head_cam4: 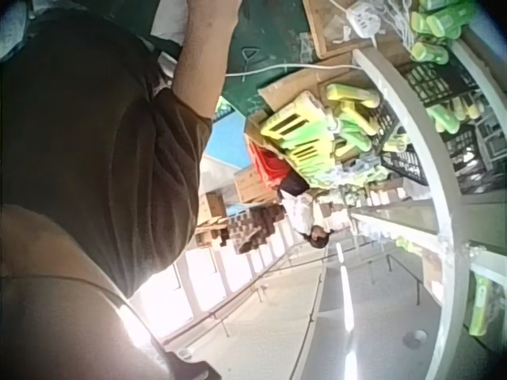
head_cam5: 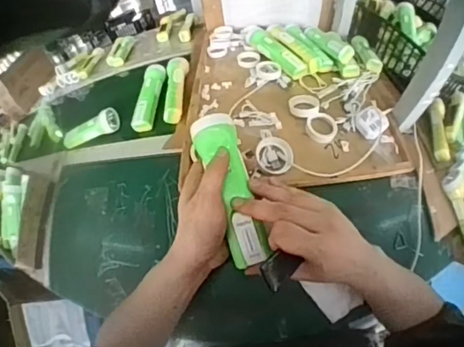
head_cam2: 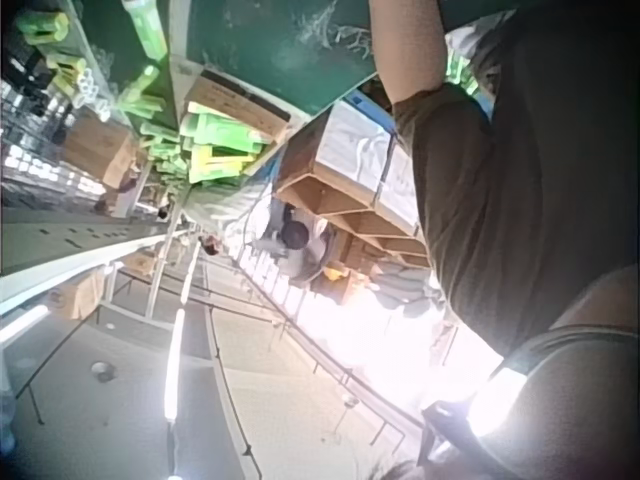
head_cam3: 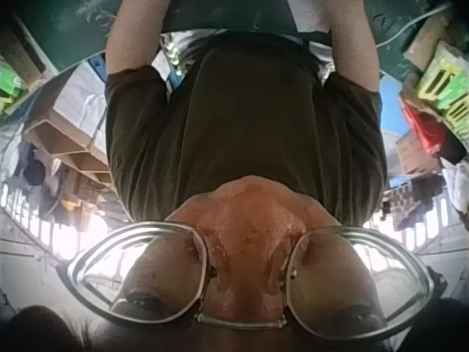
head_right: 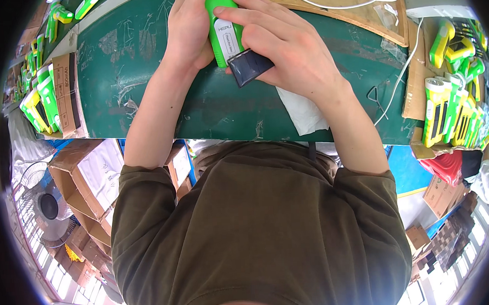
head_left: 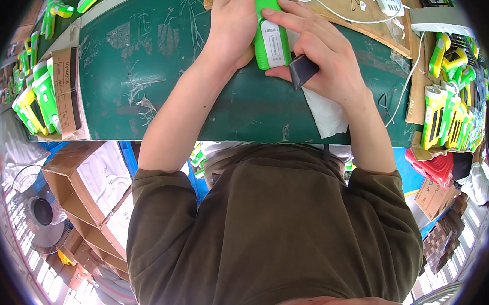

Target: The person assembles handheld flashlights on a factory assembly line by joining flashlight casings, lenses, reflectors, and battery compartments, then tests the light function and organizes the completed flashlights into rows. Assembly is done by hand and with a screwdriver.

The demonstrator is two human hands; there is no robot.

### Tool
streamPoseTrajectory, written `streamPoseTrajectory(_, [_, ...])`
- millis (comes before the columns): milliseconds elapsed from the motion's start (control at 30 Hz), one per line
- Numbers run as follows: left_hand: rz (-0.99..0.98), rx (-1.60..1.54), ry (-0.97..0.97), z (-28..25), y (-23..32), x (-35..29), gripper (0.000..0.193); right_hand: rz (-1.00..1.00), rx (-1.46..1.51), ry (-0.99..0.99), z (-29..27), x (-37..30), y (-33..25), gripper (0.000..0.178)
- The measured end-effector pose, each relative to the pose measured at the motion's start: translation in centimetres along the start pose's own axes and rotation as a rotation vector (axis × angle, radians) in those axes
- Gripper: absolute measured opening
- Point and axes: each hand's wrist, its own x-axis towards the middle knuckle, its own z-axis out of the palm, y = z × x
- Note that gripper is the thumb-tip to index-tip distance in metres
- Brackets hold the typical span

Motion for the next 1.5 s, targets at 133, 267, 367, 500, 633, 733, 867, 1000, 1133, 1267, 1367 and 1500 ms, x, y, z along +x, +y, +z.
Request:
streamPoseTrajectory(133, [-0.024, 0.008, -0.090, -1.3, -0.3, 0.6, 0.034, -0.054, -0.083, -0.042, -0.3, 0.2, -0.4, 0.048])
streamPoseTrajectory(267, [-0.073, -0.040, -0.059, -1.5, -0.7, 1.0, 0.035, -0.080, -0.146, -0.084, -0.1, 0.4, -0.4, 0.045])
streamPoseTrajectory(367, [-0.086, -0.011, -0.026, -1.4, -0.5, 1.2, 0.035, -0.077, -0.152, -0.089, 0.0, 0.3, -0.4, 0.043])
streamPoseTrajectory(500, [0.003, 0.021, -0.040, -0.8, 0.1, -0.1, 0.035, -0.071, -0.130, -0.069, 0.2, 0.1, -0.6, 0.041])
streamPoseTrajectory(633, [0.065, 0.018, -0.003, -1.0, -0.7, 1.0, 0.032, 0.093, 0.084, 0.212, 2.7, -1.1, -0.6, 0.033])
streamPoseTrajectory(733, [0.183, -0.033, -0.117, -0.7, -0.4, 0.5, 0.029, 0.427, 0.623, 0.366, 3.1, -0.8, -0.6, 0.032])
streamPoseTrajectory(867, [0.133, -0.001, -0.177, 0.3, -0.5, -0.9, 0.028, 0.776, 0.999, 0.263, 2.4, -1.5, -0.7, 0.033])
streamPoseTrajectory(1000, [0.211, 0.027, -0.171, -0.6, -2.2, -0.4, 0.028, 0.778, 0.911, 0.273, 3.2, -1.6, -1.4, 0.035])
streamPoseTrajectory(1133, [0.193, -0.043, -0.215, -0.3, -2.2, -0.3, 0.029, 0.821, 0.908, 0.254, 2.7, -1.7, -1.0, 0.039])
streamPoseTrajectory(1267, [0.177, -0.030, -0.289, -0.7, -1.4, -0.2, 0.034, 0.772, 0.862, 0.220, 2.6, -1.9, -0.8, 0.042])
streamPoseTrajectory(1367, [0.117, 0.066, -0.251, -0.5, -0.7, -0.3, 0.037, 0.765, 0.761, 0.132, 2.0, -1.8, -0.3, 0.043])
streamPoseTrajectory(1500, [-0.119, -0.282, -0.268, -1.8, -1.4, 0.6, 0.034, 0.779, 0.762, 0.165, 2.3, -2.0, 0.1, 0.046])
